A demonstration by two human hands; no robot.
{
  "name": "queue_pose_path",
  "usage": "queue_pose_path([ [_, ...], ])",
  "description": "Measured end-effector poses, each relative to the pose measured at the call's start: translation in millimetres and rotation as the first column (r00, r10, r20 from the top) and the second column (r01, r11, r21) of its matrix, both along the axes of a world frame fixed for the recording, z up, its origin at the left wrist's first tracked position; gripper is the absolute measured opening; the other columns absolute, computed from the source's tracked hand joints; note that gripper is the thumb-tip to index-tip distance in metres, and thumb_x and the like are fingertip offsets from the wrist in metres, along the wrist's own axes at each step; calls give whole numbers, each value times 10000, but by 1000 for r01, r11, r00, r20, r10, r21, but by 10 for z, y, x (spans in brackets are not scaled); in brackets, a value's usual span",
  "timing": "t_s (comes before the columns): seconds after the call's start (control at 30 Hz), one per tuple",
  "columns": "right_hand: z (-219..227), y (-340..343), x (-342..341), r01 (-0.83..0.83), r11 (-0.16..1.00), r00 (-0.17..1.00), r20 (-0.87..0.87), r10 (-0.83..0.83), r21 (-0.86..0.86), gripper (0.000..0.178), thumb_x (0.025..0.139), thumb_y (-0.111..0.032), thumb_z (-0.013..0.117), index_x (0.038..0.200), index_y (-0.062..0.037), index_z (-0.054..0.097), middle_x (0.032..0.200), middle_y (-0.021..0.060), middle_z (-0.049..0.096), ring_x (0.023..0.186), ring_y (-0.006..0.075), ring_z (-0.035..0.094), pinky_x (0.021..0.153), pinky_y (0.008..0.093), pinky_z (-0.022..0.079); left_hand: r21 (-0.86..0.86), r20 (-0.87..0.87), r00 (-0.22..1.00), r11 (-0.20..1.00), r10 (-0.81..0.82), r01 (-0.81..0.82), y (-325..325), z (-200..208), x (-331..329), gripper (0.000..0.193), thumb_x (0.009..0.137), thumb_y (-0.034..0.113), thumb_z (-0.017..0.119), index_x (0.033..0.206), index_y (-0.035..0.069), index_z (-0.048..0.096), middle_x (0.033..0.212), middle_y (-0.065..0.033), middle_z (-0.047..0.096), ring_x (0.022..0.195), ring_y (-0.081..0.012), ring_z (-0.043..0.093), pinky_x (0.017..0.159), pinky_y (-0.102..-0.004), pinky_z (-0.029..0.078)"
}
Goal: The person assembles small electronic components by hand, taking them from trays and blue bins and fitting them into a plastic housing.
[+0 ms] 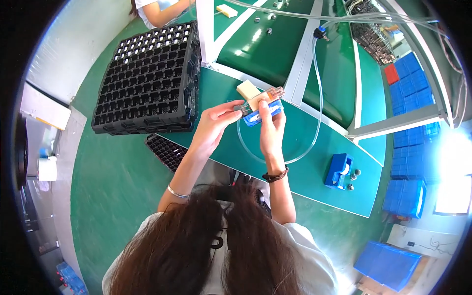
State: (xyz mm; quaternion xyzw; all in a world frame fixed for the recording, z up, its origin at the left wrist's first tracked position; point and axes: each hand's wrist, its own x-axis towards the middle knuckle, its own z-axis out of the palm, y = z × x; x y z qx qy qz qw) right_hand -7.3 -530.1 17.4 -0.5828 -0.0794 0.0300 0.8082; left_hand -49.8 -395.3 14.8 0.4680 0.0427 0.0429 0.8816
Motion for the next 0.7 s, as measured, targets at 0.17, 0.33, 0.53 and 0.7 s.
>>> queue_pose_path([
  [0.17, -22, 23, -58, 31, 999, 999, -24, -31, 18, 354, 907, -271, 538, 1143, -14, 478, 1011, 27, 561, 901, 82, 536, 769, 235, 428, -6, 2, 1000, 1000, -11, 11, -4, 6, -24, 340, 772, 49, 667, 1085, -61, 593, 917, -88, 636, 863, -109, 585, 800, -210, 436],
  [0.33, -33, 42, -125, 33, 995, 998, -54, -28, 99, 337, 907, -259, 540, 1135, -18, 480, 1005, 27, 562, 890, 82, 536, 761, 235, 428, -21, 0, 1000, 1000, -11, 11, -40, -4, -67, 347, 762, 26, 671, 1088, -60, 590, 919, -83, 632, 866, -110, 586, 812, -210, 439],
  [0.53, -95, 22, -178, 29, 995, 999, -22, -27, 96, 317, 901, -244, 551, 1117, -22, 485, 1003, 32, 564, 886, 89, 537, 766, 234, 422, -33, 0, 1000, 999, -12, 12, -69, -41, -86, 353, 767, 27, 666, 1099, -60, 582, 923, -83, 632, 864, -112, 587, 815, -212, 441],
  [0.7, -62, -7, -192, 38, 997, 999, 2, -38, 60, 305, 892, -217, 566, 1115, -25, 488, 1014, 37, 565, 914, 101, 529, 803, 249, 411, 32, 52, 999, 999, -14, 13, -163, -79, -86, 339, 817, 47, 622, 1139, -45, 564, 1081, -68, 537, 996, -107, 528, 859, -221, 408],
])
